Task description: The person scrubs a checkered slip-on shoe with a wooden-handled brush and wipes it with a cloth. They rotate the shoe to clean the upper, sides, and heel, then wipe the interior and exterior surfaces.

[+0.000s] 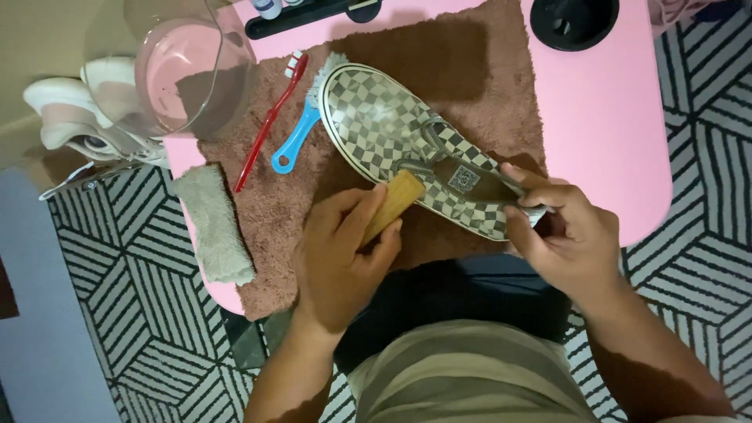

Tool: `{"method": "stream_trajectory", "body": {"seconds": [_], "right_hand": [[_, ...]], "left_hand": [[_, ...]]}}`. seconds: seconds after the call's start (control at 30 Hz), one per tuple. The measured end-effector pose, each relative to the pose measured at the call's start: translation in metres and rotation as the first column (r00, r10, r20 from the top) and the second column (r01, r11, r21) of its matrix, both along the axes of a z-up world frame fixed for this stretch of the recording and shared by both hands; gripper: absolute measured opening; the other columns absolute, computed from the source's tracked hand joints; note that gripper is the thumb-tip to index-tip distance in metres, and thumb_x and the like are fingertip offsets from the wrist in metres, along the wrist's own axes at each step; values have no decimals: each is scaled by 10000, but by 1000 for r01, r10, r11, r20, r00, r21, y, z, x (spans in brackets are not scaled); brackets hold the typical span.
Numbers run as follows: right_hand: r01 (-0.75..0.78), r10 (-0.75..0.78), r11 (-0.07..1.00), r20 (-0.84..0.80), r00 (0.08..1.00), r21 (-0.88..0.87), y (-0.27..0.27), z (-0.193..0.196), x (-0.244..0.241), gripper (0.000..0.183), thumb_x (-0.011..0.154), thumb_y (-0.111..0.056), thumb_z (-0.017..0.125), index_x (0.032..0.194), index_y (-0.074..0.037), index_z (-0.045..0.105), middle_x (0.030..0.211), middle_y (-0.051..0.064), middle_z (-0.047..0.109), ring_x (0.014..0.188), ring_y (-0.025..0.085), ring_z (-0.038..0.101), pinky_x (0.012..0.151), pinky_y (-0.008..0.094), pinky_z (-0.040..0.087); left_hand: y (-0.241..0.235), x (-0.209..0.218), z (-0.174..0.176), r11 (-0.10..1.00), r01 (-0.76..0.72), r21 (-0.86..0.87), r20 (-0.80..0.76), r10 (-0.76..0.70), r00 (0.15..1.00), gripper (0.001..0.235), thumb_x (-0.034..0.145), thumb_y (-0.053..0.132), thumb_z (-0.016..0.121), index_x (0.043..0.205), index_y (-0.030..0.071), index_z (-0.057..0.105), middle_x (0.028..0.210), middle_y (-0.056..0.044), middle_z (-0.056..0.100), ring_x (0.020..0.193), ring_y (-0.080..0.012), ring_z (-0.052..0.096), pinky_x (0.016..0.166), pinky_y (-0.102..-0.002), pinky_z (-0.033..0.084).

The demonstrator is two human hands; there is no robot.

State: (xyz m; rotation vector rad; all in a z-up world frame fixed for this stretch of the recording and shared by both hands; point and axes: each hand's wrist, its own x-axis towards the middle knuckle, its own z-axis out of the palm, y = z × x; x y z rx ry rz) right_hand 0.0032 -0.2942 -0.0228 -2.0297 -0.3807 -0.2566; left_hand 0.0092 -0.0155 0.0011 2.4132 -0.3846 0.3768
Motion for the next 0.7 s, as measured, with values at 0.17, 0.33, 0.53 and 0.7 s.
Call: {"method": "stream_trajectory", "body": {"seconds": [0.17, 0.33, 0.53, 0.7], "right_hand": [[29, -31, 998, -33, 999, -48, 4, -1, -3, 249, 998, 138, 629, 1205, 21, 557, 1407, 213, 674, 897, 190, 544, 759, 279, 447], [82, -79, 993, 33, 996, -88, 8, -4, -4, 201, 998, 184, 585, 1102, 14, 554, 1408, 224, 671, 1115, 247, 777, 495, 209, 487], [96, -86, 987, 81, 993, -127, 7, -10, -2, 176, 991, 146, 590, 1088, 19, 517, 1395, 255, 684, 388, 47, 411, 354, 233, 243], [163, -156, 980, 69, 985, -117, 10, -9, -3, 108, 1023, 93, 630, 1081, 17, 579, 1380, 232, 700, 371, 42, 309, 387, 244, 282]], "left_hand": [[-22, -1, 4, 989, 12, 150, 9, -13, 1000, 358, 892, 212, 861, 1205, 97, 729, 1134, -99, 714, 939, -284, 673, 662, -365, 561], [-39, -5, 12, 981, 174, 91, -18, -173, 985, 406, 877, 124, 812, 1263, 130, 683, 1164, -75, 684, 906, -312, 675, 744, -401, 582], [-34, 1, 16, 981, -27, 192, -24, 33, 999, 369, 899, 176, 855, 1249, 157, 741, 1138, -32, 713, 918, -265, 671, 664, -368, 564], [-42, -9, 13, 978, 145, 149, -31, -142, 989, 394, 835, 160, 870, 1190, 102, 707, 1142, -114, 683, 869, -281, 660, 600, -348, 531]]}}
